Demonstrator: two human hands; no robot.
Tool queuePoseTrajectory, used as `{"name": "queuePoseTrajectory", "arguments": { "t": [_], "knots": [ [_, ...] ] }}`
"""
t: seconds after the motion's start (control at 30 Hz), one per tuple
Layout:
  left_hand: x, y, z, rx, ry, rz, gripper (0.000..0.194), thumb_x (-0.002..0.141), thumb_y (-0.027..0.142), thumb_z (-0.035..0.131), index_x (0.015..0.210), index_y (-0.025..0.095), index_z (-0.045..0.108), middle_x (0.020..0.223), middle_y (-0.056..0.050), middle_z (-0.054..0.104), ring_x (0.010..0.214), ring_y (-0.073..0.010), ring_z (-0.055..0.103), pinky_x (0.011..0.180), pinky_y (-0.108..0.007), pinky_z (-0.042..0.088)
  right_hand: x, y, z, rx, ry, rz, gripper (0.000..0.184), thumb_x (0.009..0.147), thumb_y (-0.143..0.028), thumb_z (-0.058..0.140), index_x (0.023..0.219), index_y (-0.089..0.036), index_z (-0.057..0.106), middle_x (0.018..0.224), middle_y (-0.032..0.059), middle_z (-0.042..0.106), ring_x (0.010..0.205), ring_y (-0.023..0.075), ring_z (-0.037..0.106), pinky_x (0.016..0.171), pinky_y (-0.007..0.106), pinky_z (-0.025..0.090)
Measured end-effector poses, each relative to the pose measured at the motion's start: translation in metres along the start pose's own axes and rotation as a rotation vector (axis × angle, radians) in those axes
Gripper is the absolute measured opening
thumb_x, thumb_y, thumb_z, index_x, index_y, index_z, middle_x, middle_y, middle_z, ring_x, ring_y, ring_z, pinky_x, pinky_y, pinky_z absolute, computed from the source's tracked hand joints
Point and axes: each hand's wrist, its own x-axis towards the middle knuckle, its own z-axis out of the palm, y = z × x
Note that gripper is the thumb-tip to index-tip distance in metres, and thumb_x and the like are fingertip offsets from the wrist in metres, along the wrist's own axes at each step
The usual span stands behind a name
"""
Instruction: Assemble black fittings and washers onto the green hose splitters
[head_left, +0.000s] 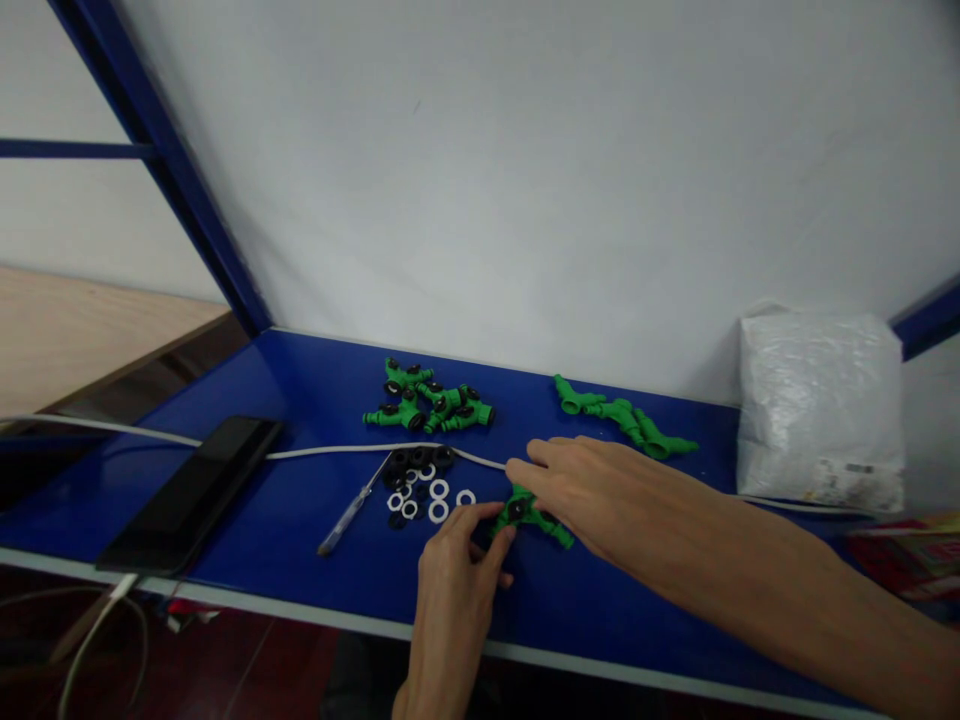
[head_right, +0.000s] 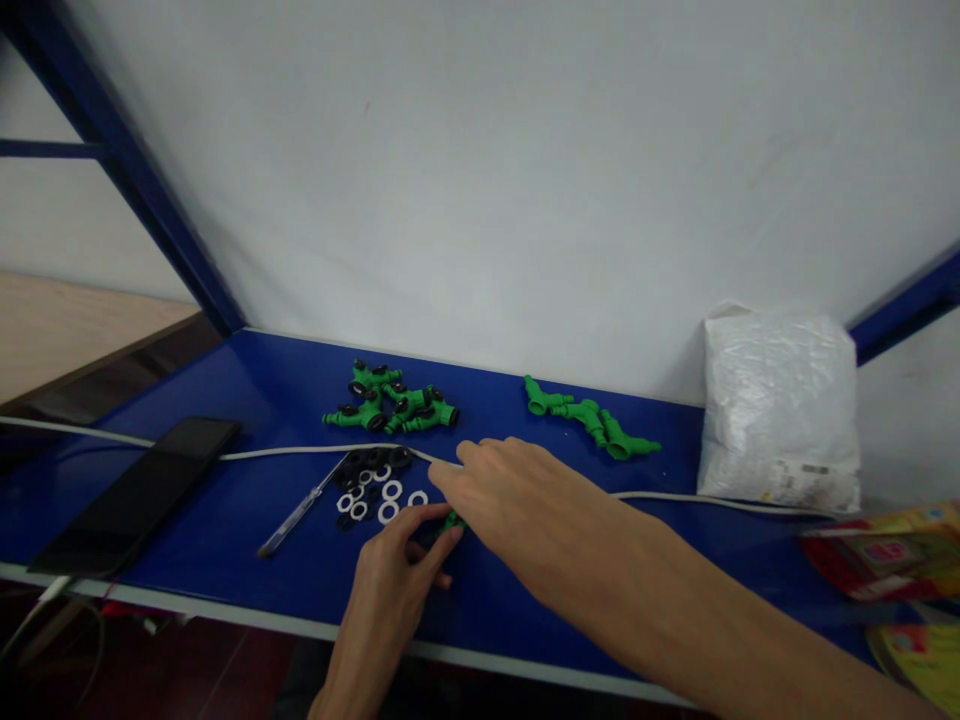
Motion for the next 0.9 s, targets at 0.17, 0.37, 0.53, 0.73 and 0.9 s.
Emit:
{"name": "queuePoseTrajectory", "arguments": {
  "t": [0.17, 0.37, 0.53, 0.73, 0.9],
  "knots": [
    [0.0, 0.002, 0.0, 0.005, -0.007, 0.004, 0.028, 0.087, 0.033, 0.063, 0.107, 0.019, 0.075, 0.072, 0.0, 0.074, 0.053, -0.0168, 0.068, 0.061, -0.029, 0.052, 0.005, 0.008, 0.013, -0.003, -0.103, -0.005, 0.031, 0.084, -0.004, 0.058, 0.111, -0.019, 0.055, 0.098, 0.0048, 0.067, 0.079, 0.0246, 0.064, 0.066, 0.036, 0.046],
    [-0.002, 0.002, -0.001, -0.01, -0.01, 0.01, 0.027, 0.087, 0.033, 0.063, 0.107, 0.019, 0.074, 0.076, -0.001, 0.075, 0.053, -0.016, 0.069, 0.059, -0.028, 0.052, 0.015, 0.003, 0.007, -0.101, -0.098, 0.036, 0.032, 0.078, -0.009, 0.064, 0.108, -0.018, 0.059, 0.107, 0.0136, 0.069, 0.096, 0.0307, 0.064, 0.078, 0.042, 0.047],
    [-0.001, 0.003, -0.001, -0.016, -0.01, 0.005, 0.026, 0.087, 0.033, 0.063, 0.105, 0.019, 0.074, 0.084, -0.003, 0.076, 0.052, -0.0147, 0.068, 0.058, -0.027, 0.052, 0.012, -0.002, 0.001, -0.08, -0.139, 0.007, 0.058, 0.065, -0.002, 0.066, 0.122, -0.011, 0.056, 0.114, 0.0183, 0.069, 0.101, 0.033, 0.066, 0.08, 0.042, 0.051],
    [0.0, 0.003, -0.001, 0.001, -0.012, 0.004, 0.025, 0.087, 0.032, 0.064, 0.105, 0.018, 0.074, 0.086, -0.003, 0.077, 0.051, -0.0138, 0.068, 0.057, -0.027, 0.051, 0.003, 0.001, 0.004, -0.122, -0.08, 0.006, 0.043, 0.074, 0.003, 0.057, 0.113, -0.016, 0.059, 0.107, 0.0125, 0.07, 0.097, 0.0276, 0.066, 0.076, 0.036, 0.048],
    [-0.002, 0.0, 0.0, 0.005, -0.009, 0.031, 0.025, 0.087, 0.032, 0.063, 0.105, 0.019, 0.074, 0.08, -0.001, 0.075, 0.051, -0.0143, 0.068, 0.058, -0.026, 0.051, 0.004, -0.007, 0.005, -0.196, -0.013, 0.016, 0.031, 0.082, -0.005, 0.055, 0.111, -0.015, 0.06, 0.114, 0.0154, 0.069, 0.103, 0.0304, 0.065, 0.083, 0.041, 0.047]
  ]
}}
